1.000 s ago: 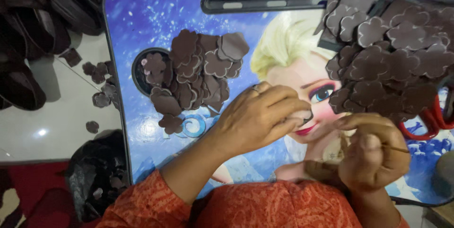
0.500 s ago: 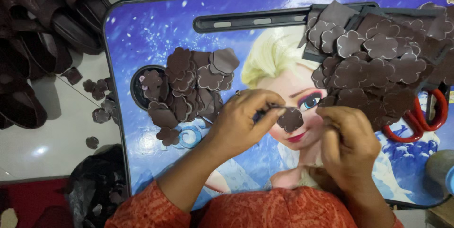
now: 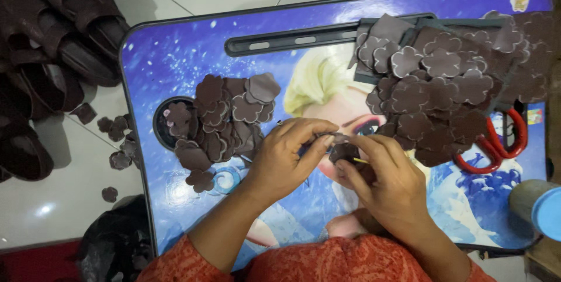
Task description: The person stacks brown flower-shaped fabric cutouts on a work board and uses a thin stick to press and shape the centers, forming layered flower appliqués one at a time. Finished flowers are set aside while new cutout pieces are picked from piles on the board.
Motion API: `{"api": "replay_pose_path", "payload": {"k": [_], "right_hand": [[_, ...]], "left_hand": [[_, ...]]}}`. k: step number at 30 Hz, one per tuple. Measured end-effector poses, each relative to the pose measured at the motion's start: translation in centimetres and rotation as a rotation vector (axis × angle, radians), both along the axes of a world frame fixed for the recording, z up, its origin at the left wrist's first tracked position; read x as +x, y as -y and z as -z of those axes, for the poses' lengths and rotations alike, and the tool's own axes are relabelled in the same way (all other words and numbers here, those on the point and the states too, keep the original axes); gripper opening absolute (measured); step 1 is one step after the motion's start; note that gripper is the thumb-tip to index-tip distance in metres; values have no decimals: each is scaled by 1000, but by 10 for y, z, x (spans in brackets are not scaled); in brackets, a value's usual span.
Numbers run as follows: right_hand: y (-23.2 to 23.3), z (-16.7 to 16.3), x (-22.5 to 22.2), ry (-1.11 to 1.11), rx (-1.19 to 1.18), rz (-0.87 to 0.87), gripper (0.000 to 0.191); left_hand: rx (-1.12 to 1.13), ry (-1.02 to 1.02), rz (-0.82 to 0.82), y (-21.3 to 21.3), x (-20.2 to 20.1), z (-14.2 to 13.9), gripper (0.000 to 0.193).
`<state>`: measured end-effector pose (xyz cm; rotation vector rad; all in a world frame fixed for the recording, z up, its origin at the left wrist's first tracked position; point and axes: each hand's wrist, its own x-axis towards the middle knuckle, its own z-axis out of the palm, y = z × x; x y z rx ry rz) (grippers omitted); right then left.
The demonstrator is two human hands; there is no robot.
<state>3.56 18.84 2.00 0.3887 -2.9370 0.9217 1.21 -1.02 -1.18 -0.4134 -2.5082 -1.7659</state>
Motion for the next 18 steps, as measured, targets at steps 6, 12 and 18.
{"api": "replay_pose_path", "payload": {"k": [6,12,18], "right_hand": [[2,-3,-3,-39,6,-34,34],[0,3,-2,118,-101,9,30],[-15,-1,0,86,-261,69,18]], "left_hand": [[18,62,-10,1,0,-1,17],[-3,23,4,1,-2,-1,16],[0,-28,34,1,-3,-1,16]]}}
